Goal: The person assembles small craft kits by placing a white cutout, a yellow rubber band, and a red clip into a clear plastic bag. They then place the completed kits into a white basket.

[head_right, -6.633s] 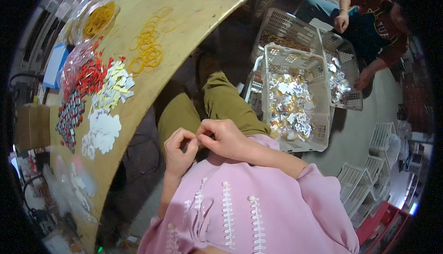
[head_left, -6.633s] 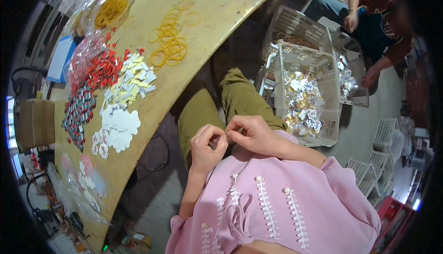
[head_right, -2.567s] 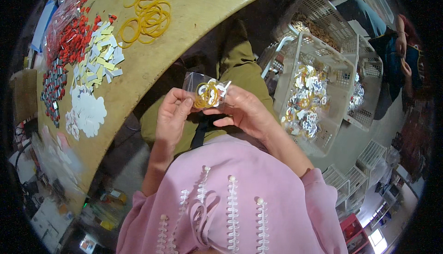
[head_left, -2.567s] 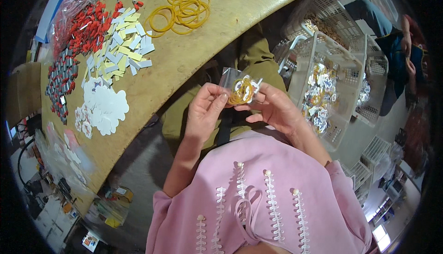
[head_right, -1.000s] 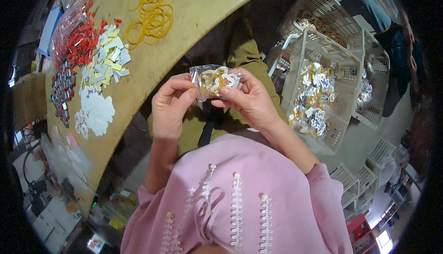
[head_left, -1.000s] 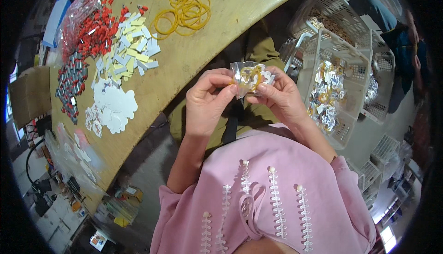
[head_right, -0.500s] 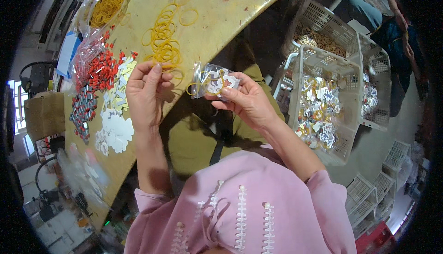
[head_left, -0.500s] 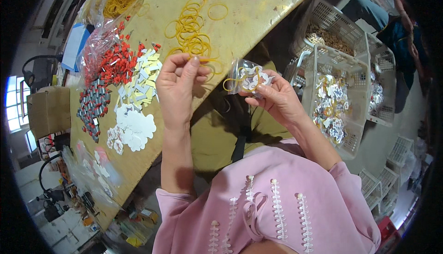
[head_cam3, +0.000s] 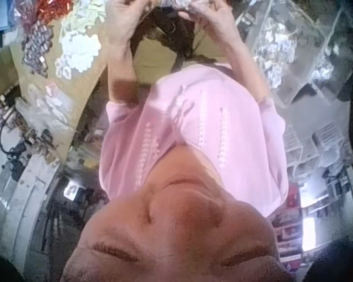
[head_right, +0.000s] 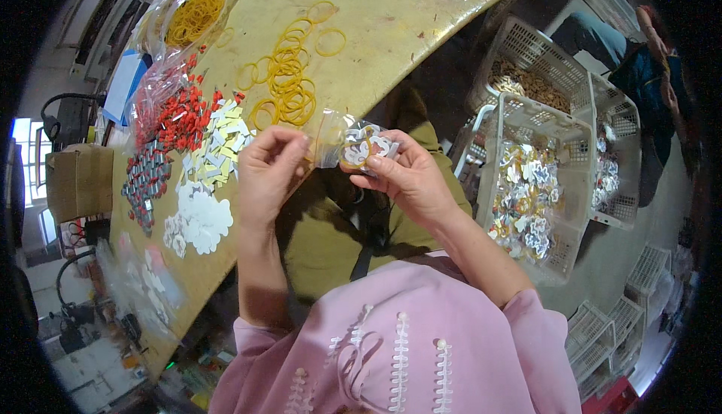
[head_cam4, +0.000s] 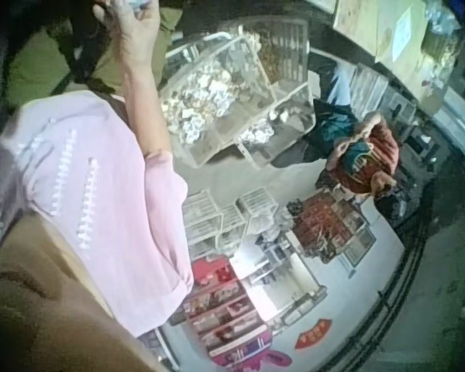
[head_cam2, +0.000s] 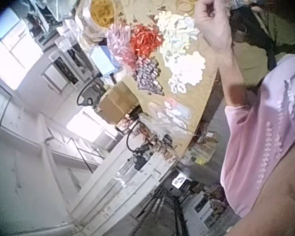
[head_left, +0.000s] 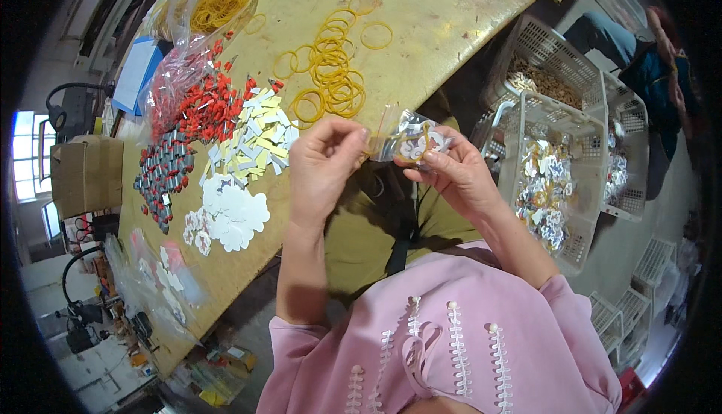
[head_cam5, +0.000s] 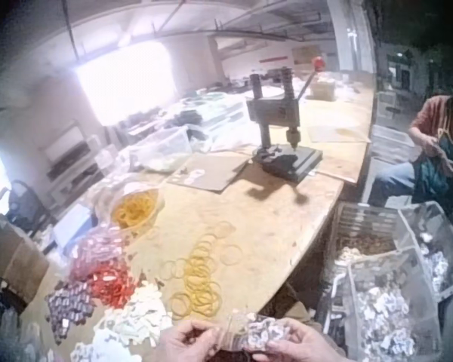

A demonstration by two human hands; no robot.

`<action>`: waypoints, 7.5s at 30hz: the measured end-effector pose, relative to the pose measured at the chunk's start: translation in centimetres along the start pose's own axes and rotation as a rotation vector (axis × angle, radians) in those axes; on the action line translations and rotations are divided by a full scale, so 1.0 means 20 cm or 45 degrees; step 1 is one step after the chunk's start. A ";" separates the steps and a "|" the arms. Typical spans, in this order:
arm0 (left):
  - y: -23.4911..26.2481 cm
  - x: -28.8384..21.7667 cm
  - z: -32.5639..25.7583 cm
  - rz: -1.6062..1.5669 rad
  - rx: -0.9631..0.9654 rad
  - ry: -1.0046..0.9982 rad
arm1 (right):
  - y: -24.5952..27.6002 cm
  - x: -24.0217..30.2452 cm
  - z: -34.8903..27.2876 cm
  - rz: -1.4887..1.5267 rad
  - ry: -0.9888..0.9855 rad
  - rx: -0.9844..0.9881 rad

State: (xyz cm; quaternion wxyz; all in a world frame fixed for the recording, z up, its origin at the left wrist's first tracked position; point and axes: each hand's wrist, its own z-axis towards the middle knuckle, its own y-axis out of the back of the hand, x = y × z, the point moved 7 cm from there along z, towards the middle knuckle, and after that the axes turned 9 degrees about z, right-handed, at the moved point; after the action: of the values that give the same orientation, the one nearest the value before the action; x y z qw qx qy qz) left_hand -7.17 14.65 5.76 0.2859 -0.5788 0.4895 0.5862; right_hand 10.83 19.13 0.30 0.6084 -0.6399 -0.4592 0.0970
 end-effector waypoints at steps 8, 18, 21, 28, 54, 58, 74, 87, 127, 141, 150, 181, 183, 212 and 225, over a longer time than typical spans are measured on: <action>0.22 -0.07 0.07 0.167 -0.453 -0.237 | -0.02 0.00 0.01 0.031 0.017 -0.015; -0.01 0.02 -0.10 -0.234 -0.168 -0.054 | -0.16 -0.02 -0.07 -0.085 -0.086 0.121; 0.00 0.03 -0.08 -0.268 -0.165 -0.048 | -0.20 -0.01 -0.10 -0.148 -0.063 0.126; -0.01 0.02 -0.07 -0.347 -0.134 -0.127 | -0.24 0.00 -0.13 -0.227 -0.119 0.173; -0.14 -0.05 -0.25 0.039 0.041 -0.288 | -0.15 0.15 -0.14 -0.838 0.318 0.060; -0.15 -0.04 -0.27 0.146 0.061 -0.275 | -0.17 0.15 -0.17 -0.861 0.230 0.066; -0.37 0.01 -0.32 0.312 0.085 -0.258 | -0.16 0.16 -0.35 -1.756 1.023 0.008; -0.61 0.05 -0.29 0.410 0.410 -0.406 | 0.50 0.98 -0.83 -1.498 1.003 -0.848; -0.58 0.50 -0.37 -0.025 0.577 0.188 | 0.96 0.71 -0.64 -1.120 0.062 -0.775; -0.56 0.59 -0.32 -0.690 0.446 0.380 | 0.35 0.02 -0.38 -0.796 -0.508 -0.297; -0.51 0.55 -0.36 -0.331 0.377 0.115 | 0.33 -0.09 -0.34 -0.676 -0.279 -0.381; -0.32 0.20 -0.43 0.399 0.081 -0.806 | 0.48 -0.34 -0.34 0.251 -0.795 -0.257; -0.31 0.17 -0.45 0.383 0.171 -0.896 | 0.45 -0.33 -0.32 0.307 -0.809 -0.235; -0.24 0.39 -0.48 0.265 -0.057 -0.185 | 0.32 -0.23 -0.31 -0.546 -0.263 -0.415; -0.28 0.44 -0.46 0.193 -0.122 -0.208 | 0.28 -0.28 -0.32 -0.528 -0.350 -0.268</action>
State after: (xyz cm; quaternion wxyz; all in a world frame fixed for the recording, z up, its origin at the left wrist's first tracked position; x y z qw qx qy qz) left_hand 0.07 6.38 -2.65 0.2517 -0.5034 0.4785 0.6740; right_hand 14.78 11.65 -5.32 0.4773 -0.5728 -0.6663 0.0078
